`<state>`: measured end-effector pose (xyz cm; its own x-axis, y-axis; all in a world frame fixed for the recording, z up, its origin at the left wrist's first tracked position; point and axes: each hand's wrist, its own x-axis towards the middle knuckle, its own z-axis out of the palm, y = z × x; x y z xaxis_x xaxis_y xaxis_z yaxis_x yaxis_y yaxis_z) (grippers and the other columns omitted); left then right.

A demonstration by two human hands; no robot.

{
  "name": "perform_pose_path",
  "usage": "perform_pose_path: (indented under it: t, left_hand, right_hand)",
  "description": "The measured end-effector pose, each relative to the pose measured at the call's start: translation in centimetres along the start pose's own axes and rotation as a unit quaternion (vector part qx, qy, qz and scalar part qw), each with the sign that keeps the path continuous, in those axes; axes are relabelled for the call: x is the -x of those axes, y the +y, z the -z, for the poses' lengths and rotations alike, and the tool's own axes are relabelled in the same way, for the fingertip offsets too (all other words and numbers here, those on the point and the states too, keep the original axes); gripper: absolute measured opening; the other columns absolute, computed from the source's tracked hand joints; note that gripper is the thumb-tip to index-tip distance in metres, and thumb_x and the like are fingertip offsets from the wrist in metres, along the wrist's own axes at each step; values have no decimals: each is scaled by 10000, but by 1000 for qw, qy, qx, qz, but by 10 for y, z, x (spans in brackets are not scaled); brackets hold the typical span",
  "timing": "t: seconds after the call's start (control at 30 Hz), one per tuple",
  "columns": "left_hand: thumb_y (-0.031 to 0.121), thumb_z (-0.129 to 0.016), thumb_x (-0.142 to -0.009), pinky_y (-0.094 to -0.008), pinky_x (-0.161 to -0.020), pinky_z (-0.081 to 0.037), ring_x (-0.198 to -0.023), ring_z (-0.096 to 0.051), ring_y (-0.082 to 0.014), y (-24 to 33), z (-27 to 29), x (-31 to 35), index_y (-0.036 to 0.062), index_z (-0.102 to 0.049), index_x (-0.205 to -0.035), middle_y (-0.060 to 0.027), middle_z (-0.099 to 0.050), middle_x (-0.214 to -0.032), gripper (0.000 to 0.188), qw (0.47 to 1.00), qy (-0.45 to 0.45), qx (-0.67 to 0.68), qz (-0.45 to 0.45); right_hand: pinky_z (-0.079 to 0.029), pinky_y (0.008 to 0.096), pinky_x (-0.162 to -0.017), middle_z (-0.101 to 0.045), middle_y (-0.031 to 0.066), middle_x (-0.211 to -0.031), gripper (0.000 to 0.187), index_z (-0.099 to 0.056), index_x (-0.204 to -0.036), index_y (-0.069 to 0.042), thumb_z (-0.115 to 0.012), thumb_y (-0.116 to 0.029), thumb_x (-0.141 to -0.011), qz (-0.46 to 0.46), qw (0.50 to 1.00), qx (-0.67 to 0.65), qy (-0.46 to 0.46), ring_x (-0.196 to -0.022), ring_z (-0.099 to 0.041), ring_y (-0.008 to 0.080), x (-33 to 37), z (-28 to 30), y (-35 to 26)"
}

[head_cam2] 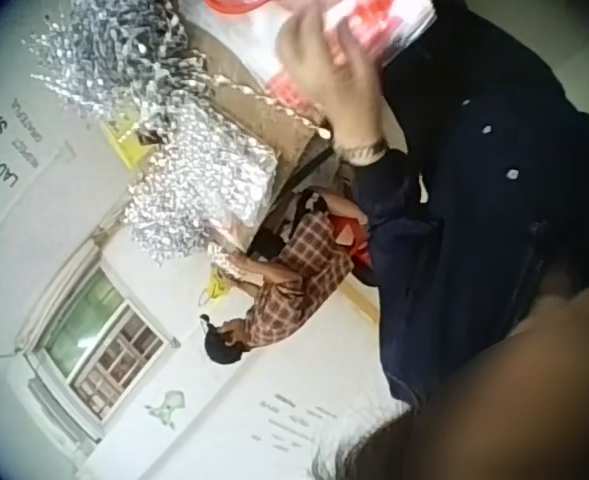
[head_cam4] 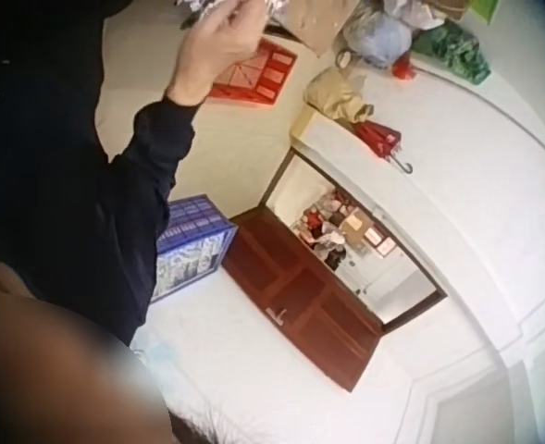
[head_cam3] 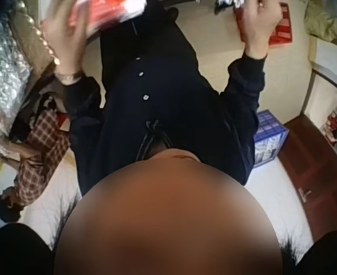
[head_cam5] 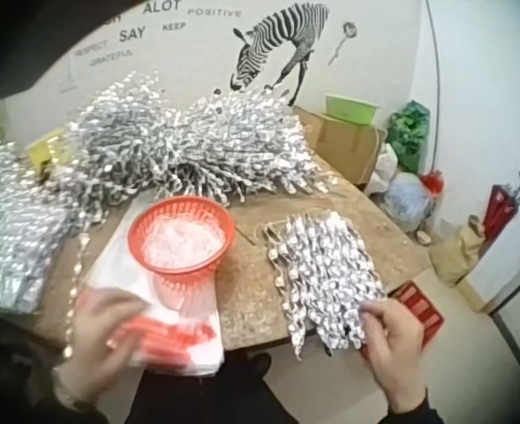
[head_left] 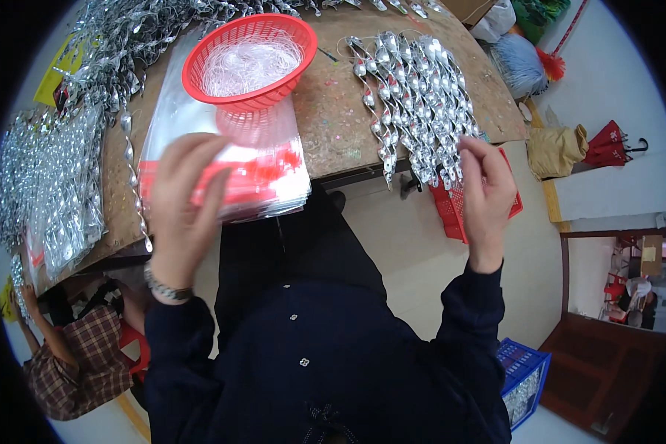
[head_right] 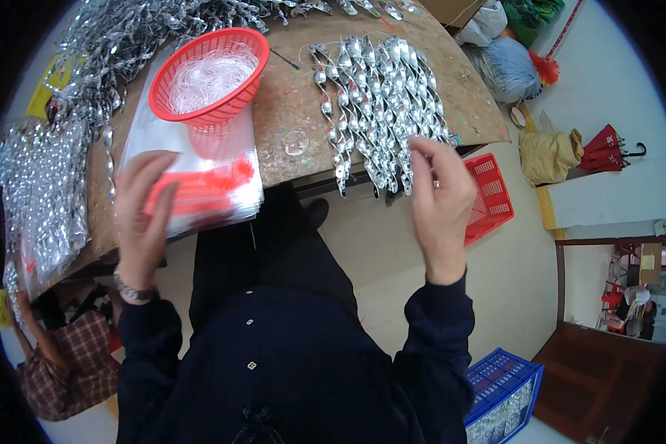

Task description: Packaging silver tinsel garlands into plastic bags.

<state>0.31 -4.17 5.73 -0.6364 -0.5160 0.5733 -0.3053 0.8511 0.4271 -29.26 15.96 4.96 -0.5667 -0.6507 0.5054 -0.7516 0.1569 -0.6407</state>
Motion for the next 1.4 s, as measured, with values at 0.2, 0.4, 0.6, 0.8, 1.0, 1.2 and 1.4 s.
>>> perform_pose_path:
  t: [0.2, 0.4, 0.6, 0.8, 1.0, 1.2, 1.4]
  left_hand:
    - [11, -694, -797, -395, -887, -485, -1044, -598, -322, 25, -77, -11, 22, -655, -1075, -140, -622, -1093, 281, 988, -66, 110, -83]
    - [7, -705, -758, -430, -901, -470, -1077, -580, -340, 35, -79, -20, 43, -651, -1054, -139, -612, -1135, 304, 985, -21, 53, -162]
    - [276, -656, -900, -517, -1070, -353, -1277, -462, -454, -69, 8, 10, 36, -581, -1283, -258, -446, -1446, 458, 908, 157, -376, 95]
    - [269, -552, -965, -503, -944, -443, -1076, -561, -439, -154, 33, 59, -2, -620, -1102, -250, -613, -1141, 312, 902, -2, -380, 204]
    - [189, -527, -956, -491, -849, -473, -985, -592, -423, -160, 33, 53, -28, -614, -983, -234, -645, -1035, 234, 922, -14, -306, 237]
    - [134, -549, -913, -438, -941, -478, -1093, -597, -408, -202, 41, 40, -15, -620, -1151, -246, -637, -1143, 290, 944, 15, -260, 205]
    - [166, -570, -923, -447, -945, -484, -1102, -591, -405, -237, 56, 22, -10, -629, -1164, -237, -631, -1174, 304, 945, -17, -271, 183]
  right_hand:
    - [-513, 262, -781, -700, 99, -993, 197, -662, -1113, 30, -582, 17, -934, -45, 993, -90, -68, -887, -653, 138, 49, -24, -16]
    - [-520, 254, -752, -686, 84, -959, 247, -614, -1173, 15, -599, 29, -927, -90, 986, -123, -74, -839, -647, 127, 79, -48, -7]
    - [-516, 248, -706, -675, 71, -949, 237, -616, -1166, 8, -593, 22, -930, -71, 983, -138, -101, -797, -634, 114, 95, -54, -16]
    - [-505, 241, -682, -674, 68, -951, 226, -622, -1162, 8, -572, 14, -942, -58, 978, -146, -134, -779, -618, 111, 91, -63, -28]
    - [-499, 237, -666, -677, 68, -946, 220, -624, -1159, 11, -574, 4, -945, -42, 977, -127, -167, -766, -613, 109, 92, -62, -31]
    - [-500, 238, -663, -678, 67, -947, 214, -628, -1152, 10, -580, 5, -943, -32, 981, -109, -159, -769, -615, 109, 91, -58, -33]
    - [-501, 238, -662, -678, 67, -950, 216, -628, -1151, 10, -583, 14, -939, -26, 989, -96, -111, -772, -616, 109, 89, -53, -29]
